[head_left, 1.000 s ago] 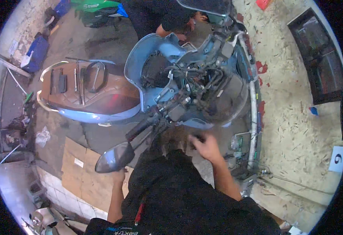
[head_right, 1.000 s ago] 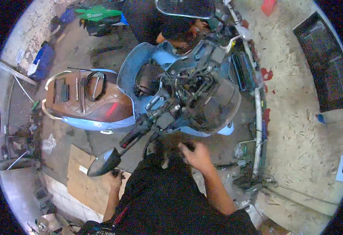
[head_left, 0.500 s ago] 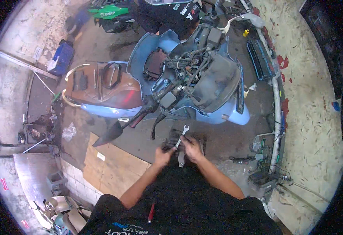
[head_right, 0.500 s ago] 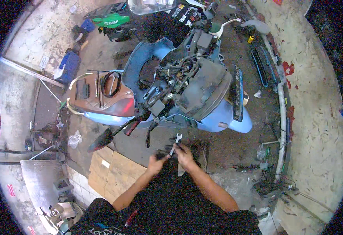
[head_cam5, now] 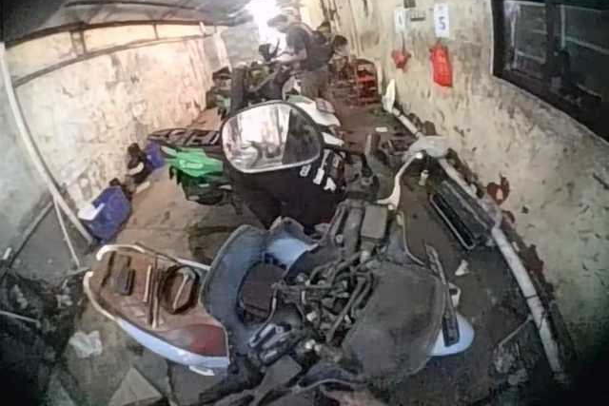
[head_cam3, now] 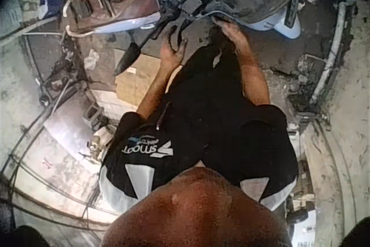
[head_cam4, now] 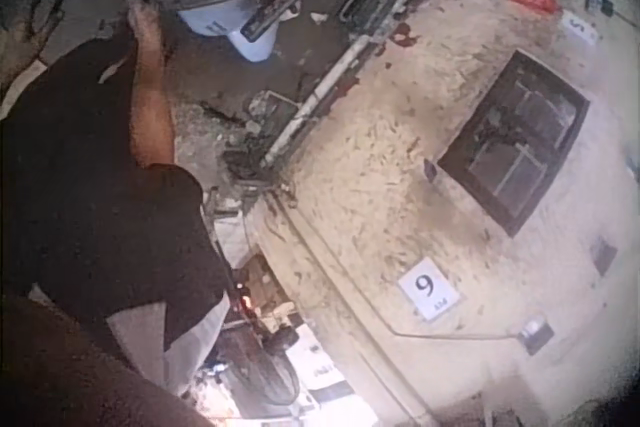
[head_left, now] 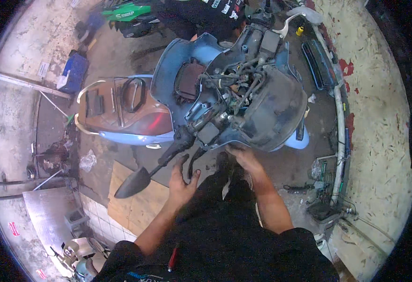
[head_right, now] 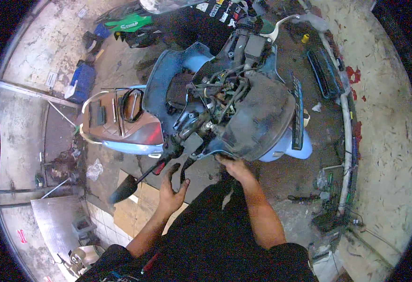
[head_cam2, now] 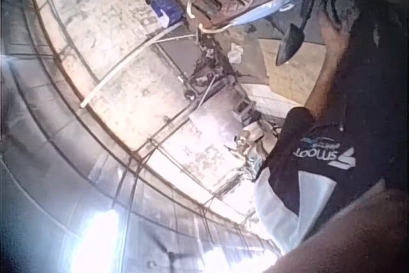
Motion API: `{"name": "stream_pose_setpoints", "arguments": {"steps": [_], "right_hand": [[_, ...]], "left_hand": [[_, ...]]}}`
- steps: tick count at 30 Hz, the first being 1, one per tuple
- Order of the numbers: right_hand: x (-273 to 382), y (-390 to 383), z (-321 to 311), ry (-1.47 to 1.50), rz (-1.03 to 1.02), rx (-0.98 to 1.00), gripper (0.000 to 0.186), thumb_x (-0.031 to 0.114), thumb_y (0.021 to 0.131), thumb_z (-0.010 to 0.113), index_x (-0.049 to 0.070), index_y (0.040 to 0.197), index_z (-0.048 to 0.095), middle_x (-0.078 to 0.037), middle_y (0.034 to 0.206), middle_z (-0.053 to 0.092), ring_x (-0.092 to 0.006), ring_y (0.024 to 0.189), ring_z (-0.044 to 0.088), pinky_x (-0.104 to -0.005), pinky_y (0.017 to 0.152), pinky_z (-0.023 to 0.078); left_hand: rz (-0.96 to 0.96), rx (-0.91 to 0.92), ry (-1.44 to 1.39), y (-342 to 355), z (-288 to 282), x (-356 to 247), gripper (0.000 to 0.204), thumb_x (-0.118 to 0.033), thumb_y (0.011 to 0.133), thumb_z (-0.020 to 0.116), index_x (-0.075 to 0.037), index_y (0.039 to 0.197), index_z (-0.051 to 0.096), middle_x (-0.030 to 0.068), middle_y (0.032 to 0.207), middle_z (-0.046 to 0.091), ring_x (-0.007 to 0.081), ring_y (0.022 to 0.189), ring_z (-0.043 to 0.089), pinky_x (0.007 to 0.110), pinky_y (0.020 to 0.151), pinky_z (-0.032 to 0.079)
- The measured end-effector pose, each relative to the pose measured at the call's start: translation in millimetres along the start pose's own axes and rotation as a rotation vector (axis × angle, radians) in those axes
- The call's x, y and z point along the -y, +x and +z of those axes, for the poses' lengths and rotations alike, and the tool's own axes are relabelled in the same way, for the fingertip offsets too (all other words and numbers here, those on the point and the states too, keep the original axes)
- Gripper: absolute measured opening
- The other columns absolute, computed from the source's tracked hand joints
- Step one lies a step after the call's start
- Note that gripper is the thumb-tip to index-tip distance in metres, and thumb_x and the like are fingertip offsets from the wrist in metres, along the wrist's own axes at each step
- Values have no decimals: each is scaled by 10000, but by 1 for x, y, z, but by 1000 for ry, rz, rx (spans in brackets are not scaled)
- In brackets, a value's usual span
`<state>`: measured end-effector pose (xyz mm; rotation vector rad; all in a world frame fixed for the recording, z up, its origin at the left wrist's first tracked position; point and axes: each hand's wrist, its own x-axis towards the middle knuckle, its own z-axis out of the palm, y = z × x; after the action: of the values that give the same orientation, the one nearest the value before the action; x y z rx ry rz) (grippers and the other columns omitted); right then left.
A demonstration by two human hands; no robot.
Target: The person manipulates wires and electrical connectors inside the front panel of a blue scooter, wipes the internal housing with a cloth, and then aligns and snaps a blue plastic front cover onto the handlebar assembly.
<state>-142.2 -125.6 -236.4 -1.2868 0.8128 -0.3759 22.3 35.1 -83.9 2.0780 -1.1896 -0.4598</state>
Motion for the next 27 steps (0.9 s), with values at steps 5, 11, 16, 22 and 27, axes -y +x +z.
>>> {"name": "stream_pose_setpoints", "arguments": {"steps": [5, 11, 16, 22, 27], "right_hand": [[-5, 7, -1, -345, -114, -58, 343, 324, 902, 543, 49, 1095, 617, -93, 1098, 610, -210, 1055, 536, -348, 937, 394], [-24, 30, -14, -440, -59, -82, 368, 343, 880, 567, 53, 1103, 611, -100, 1108, 608, -233, 1065, 536, -367, 947, 392], [-37, 43, -24, -446, 16, -119, 392, 358, 861, 588, 56, 1110, 606, -106, 1116, 607, -253, 1073, 535, -383, 955, 390], [-51, 48, -22, -442, 37, -149, 424, 377, 838, 612, 59, 1118, 601, -113, 1126, 606, -276, 1083, 535, -402, 965, 387], [-64, 30, -11, -438, -9, -145, 452, 393, 819, 633, 62, 1125, 596, -119, 1135, 604, -295, 1091, 535, -418, 973, 385]], "left_hand": [[-311, 237, -270, 20, 7, 11, 400, -227, 926, 518, 25, 1232, 472, 237, 1193, 533, 336, 1138, 506, 385, 966, 376], [-178, 224, -212, 34, 23, 13, 345, -222, 947, 485, 27, 1184, 520, 201, 1105, 588, 295, 1028, 558, 363, 905, 407], [-232, 281, -248, 39, 26, 22, 307, -210, 950, 480, 34, 1118, 561, 188, 1030, 621, 288, 957, 577, 355, 871, 422], [-270, 291, -325, 41, 25, 17, 253, -176, 954, 459, 34, 1041, 571, 141, 922, 624, 220, 880, 568, 337, 819, 431], [-269, 262, -343, 41, 24, 9, 232, -167, 956, 455, 34, 995, 564, 128, 898, 617, 206, 874, 561, 321, 804, 427]]}}
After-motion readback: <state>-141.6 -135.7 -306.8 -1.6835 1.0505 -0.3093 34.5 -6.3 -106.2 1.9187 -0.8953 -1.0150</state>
